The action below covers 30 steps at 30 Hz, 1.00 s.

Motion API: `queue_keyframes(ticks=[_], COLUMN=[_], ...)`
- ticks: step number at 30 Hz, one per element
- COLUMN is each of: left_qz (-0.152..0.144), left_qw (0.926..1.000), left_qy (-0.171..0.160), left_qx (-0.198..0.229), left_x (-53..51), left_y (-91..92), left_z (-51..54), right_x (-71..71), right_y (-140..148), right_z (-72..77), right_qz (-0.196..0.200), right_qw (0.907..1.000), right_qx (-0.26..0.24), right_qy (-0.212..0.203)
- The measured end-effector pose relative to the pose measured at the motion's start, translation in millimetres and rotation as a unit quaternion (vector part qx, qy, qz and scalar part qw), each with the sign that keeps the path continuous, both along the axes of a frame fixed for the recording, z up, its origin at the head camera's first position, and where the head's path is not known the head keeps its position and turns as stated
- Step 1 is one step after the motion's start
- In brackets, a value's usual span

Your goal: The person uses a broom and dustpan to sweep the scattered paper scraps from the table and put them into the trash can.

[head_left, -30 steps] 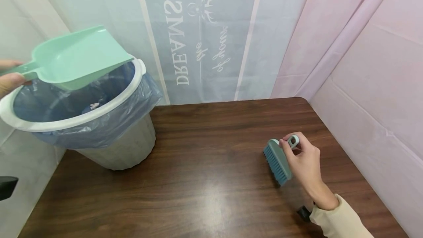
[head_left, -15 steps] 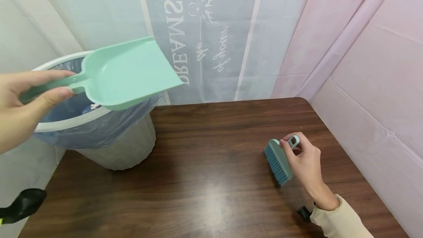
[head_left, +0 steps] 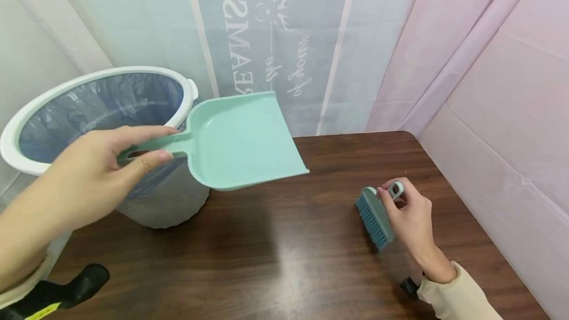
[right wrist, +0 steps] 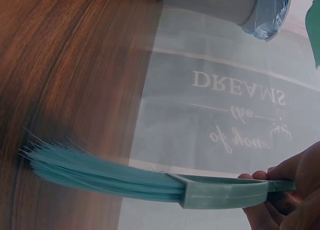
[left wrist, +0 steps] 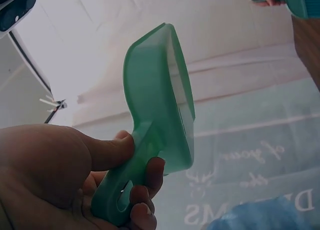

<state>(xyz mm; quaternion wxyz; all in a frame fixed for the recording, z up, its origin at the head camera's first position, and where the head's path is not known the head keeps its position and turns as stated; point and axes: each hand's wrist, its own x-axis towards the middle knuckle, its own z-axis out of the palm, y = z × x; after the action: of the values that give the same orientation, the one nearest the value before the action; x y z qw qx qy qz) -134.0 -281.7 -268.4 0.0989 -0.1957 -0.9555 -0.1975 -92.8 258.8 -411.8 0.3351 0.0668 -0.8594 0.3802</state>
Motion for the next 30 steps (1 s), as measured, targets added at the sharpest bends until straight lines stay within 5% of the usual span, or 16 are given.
queue_keyframes(ticks=[4,8,12,18,30], left_qz=[-0.027,-0.058,-0.089,-0.111,-0.143], left_qw=[0.9980,0.9958,0.9921,0.9857,0.9790], left_qy=[-0.006,0.006,0.013,-0.023,-0.054], left_qx=[0.057,0.071,0.087,0.125,0.135], left_x=[46.6,54.5,50.3,43.6,33.1], left_y=[65.2,90.4,104.4,123.1,147.4], left_z=[42.6,43.9,28.7,-2.3,-82.4], right_x=[-1.2,-2.1,-2.5,-2.8,-2.0], right_y=[0.4,0.4,0.8,1.0,1.0], right_z=[1.3,1.3,0.6,0.4,1.2], right_qz=[0.002,0.002,0.005,0.005,0.001], right_qw=[1.0000,1.0000,1.0000,1.0000,1.0000], right_qx=[0.001,0.001,-0.002,-0.006,-0.004], right_qy=[0.002,0.001,0.001,-0.001,-0.003])
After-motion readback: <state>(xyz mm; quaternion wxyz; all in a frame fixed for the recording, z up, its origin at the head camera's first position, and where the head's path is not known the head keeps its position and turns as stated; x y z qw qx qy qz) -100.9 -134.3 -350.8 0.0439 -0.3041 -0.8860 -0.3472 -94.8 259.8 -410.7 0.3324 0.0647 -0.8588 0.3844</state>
